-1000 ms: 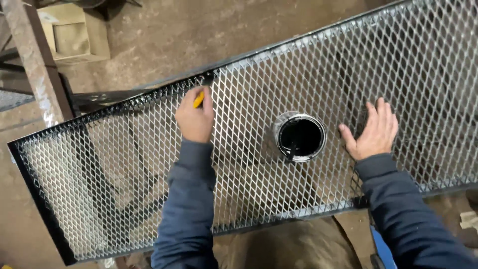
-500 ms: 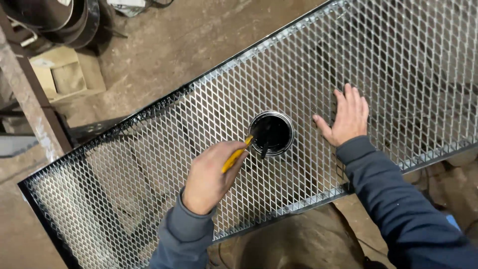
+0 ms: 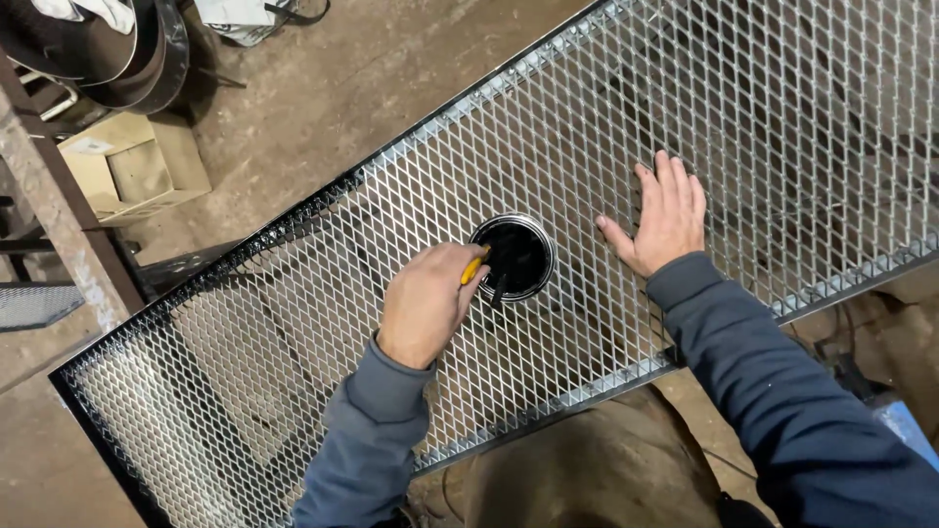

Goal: Painting the edge of a metal mesh grate with black paint using a small brush.

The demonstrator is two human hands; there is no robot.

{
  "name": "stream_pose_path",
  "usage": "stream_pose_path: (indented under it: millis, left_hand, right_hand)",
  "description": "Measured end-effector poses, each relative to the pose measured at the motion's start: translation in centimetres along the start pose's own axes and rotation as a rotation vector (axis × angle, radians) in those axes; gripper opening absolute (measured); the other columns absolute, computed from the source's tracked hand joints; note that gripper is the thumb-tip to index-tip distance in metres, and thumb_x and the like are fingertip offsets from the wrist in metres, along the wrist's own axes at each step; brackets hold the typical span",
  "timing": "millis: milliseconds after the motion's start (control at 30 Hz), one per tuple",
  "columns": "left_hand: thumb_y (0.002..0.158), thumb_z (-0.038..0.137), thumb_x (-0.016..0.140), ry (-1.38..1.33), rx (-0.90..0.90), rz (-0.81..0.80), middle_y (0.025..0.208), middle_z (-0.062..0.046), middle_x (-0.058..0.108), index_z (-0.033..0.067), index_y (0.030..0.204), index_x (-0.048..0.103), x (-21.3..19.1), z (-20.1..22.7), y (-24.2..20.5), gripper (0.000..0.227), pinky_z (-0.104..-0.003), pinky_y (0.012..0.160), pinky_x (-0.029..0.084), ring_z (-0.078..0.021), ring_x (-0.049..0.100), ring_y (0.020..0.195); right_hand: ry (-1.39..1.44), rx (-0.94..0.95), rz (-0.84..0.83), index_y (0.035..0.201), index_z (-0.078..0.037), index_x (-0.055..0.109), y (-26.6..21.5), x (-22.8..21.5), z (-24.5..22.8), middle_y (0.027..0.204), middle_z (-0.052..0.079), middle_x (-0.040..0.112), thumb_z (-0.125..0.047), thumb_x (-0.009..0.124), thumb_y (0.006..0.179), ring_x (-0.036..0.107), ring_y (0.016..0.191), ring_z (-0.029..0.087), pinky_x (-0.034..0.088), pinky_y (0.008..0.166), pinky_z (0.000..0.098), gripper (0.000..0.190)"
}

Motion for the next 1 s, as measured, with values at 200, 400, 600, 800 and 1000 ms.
stream_pose_path:
  millis: [200, 400, 600, 800, 1000]
  left_hand:
    - [0.092, 0.019, 0.074, 0.021, -0.01, -0.014, 0.1, -0.012, 0.073, 0.0063, 0.11, 0.071, 0.7, -0.4, 0.2, 0.022, -0.042, 0.081, 0.055, -0.0333, 0.069, 0.092]
    - [0.093, 0.02, 0.074, 0.035, -0.023, -0.016, 0.099, -0.011, 0.073, 0.0062, 0.11, 0.071, 0.8, -0.4, 0.2, 0.022, -0.041, 0.08, 0.056, -0.0314, 0.07, 0.091]
    - [0.092, 0.019, 0.075, 0.032, -0.008, 0.011, 0.099, -0.011, 0.073, 0.0063, 0.109, 0.071, 0.6, -0.5, -0.2, 0.022, -0.041, 0.079, 0.056, -0.0326, 0.07, 0.091]
    - [0.093, 0.018, 0.076, -0.263, -0.203, 0.244, 0.09, -0.014, 0.075, 0.0027, 0.106, 0.07, -1.3, -1.9, -3.8, 0.021, -0.036, 0.064, 0.058, -0.0265, 0.072, 0.073]
    - [0.108, 0.01, 0.057, -1.237, -0.392, 0.706, 0.089, -0.02, 0.072, -0.0042, 0.108, 0.06, 3.7, -13.2, -11.2, 0.015, -0.036, 0.066, 0.065, -0.0252, 0.077, 0.076]
  right_hand:
    - [-0.007, 0.015, -0.021, 0.155, 0.006, 0.045, 0.0, 0.3, 0.2, 0.164, 0.032, 0.037, -0.054, 0.07, 0.098, 0.032, 0.154, 0.046, 0.023, 0.125, 0.0589, 0.086]
    - [0.0, 0.019, -0.037, 0.155, 0.007, 0.045, 0.0, 0.7, 0.5, 0.163, 0.034, 0.036, -0.055, 0.069, 0.099, 0.03, 0.155, 0.046, 0.022, 0.125, 0.0594, 0.087]
    - [0.01, 0.007, -0.011, 0.155, 0.006, 0.045, -0.2, 0.5, 0.3, 0.164, 0.033, 0.037, -0.054, 0.069, 0.1, 0.031, 0.155, 0.046, 0.022, 0.126, 0.0593, 0.085]
    - [-0.004, 0.004, -0.009, 0.155, 0.006, 0.047, -0.1, 0.2, 0.0, 0.164, 0.032, 0.038, -0.052, 0.071, 0.1, 0.033, 0.155, 0.046, 0.024, 0.126, 0.0599, 0.084]
    - [-0.006, 0.004, -0.009, 0.156, 0.005, 0.046, -0.1, 0.1, -0.3, 0.165, 0.031, 0.039, -0.051, 0.072, 0.1, 0.033, 0.155, 0.046, 0.024, 0.126, 0.0606, 0.084]
Point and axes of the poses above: each hand's wrist, its own y-axis towards the middle knuckle, its own x-axis out of the palm, z = x × y, the point moved 6 cm from there along y, towards the middle knuckle
